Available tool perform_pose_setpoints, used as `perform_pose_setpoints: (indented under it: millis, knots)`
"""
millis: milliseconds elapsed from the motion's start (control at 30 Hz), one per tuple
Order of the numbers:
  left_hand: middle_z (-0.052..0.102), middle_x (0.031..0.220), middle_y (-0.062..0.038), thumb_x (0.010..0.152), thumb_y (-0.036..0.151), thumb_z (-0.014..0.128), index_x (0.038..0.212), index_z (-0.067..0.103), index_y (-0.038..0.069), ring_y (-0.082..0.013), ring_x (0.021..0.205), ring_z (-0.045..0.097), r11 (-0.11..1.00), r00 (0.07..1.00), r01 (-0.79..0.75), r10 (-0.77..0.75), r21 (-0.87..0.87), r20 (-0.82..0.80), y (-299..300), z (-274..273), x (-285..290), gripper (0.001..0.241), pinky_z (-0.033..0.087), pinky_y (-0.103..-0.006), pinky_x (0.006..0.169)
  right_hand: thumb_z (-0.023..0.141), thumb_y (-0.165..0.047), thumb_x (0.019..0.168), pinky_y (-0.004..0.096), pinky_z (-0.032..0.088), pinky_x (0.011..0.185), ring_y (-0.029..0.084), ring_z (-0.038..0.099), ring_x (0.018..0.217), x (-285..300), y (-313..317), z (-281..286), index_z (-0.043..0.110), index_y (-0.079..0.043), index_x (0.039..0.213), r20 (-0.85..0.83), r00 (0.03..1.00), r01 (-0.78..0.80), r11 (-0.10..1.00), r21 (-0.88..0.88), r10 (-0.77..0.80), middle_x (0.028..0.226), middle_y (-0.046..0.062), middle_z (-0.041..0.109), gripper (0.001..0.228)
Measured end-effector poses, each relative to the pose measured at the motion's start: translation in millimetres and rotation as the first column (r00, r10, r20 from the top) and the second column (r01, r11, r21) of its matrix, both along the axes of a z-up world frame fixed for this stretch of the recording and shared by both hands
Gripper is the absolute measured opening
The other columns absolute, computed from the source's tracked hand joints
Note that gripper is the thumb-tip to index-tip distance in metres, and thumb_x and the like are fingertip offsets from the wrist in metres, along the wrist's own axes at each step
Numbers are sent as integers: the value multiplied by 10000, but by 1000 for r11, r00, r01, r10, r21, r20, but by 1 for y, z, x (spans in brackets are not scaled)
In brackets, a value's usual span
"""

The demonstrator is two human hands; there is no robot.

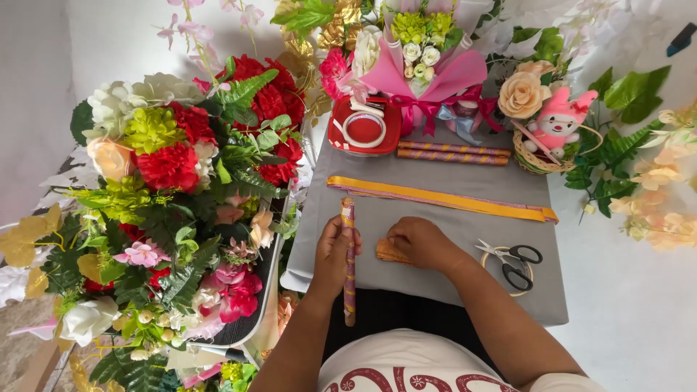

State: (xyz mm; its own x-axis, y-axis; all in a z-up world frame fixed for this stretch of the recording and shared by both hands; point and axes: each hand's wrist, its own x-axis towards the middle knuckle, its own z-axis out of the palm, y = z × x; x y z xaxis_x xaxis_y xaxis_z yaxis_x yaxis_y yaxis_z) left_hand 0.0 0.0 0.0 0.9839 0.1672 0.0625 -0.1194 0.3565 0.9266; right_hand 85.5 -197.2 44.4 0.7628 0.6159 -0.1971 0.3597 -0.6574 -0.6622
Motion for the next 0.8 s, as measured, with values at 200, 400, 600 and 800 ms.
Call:
perform_pose_setpoints:
  millis: [200, 400, 600, 800]
  knots:
    - [594, 807, -73, 1038, 238, 456, 1209, 491, 76, -138, 670, 603, 1000, 1000, 10, -10, 9, -2, 1, -11, 8, 238, 523, -279, 667, 576, -127, 969, 366, 535, 660, 212, 636, 746, 11, -13, -22, 770, -67, 1009, -137, 981, 151, 983, 107, -136, 817, 121, 714, 207]
    - [532, 742, -57, 1027, 180, 407, 1252, 508, 62, -136, 603, 533, 995, 997, 67, -65, 70, -43, -8, 15, 0, 274, 451, -259, 581, 595, -39, 880, 354, 507, 661, 194, 582, 691, 2, -21, 20, 745, -25, 937, -183, 972, 213, 874, 436, -145, 702, 82, 652, 161]
    - [519, 696, -49, 1012, 164, 414, 1182, 593, 61, -149, 584, 504, 950, 980, 167, -130, 263, -152, -18, 32, -11, 267, 412, -272, 557, 671, -66, 870, 354, 550, 770, 192, 643, 717, -19, -11, 56, 786, -72, 906, 62, 996, 23, 878, 479, -60, 687, 84, 701, 121]
    - [505, 698, -62, 1001, 273, 474, 1159, 614, 92, -201, 620, 525, 812, 989, 116, -39, 573, -145, -18, 65, -24, 278, 432, -337, 597, 646, -119, 918, 369, 558, 673, 259, 665, 690, -22, 7, 59, 759, -61, 884, 169, 981, 34, 937, 347, -98, 689, 122, 683, 132]
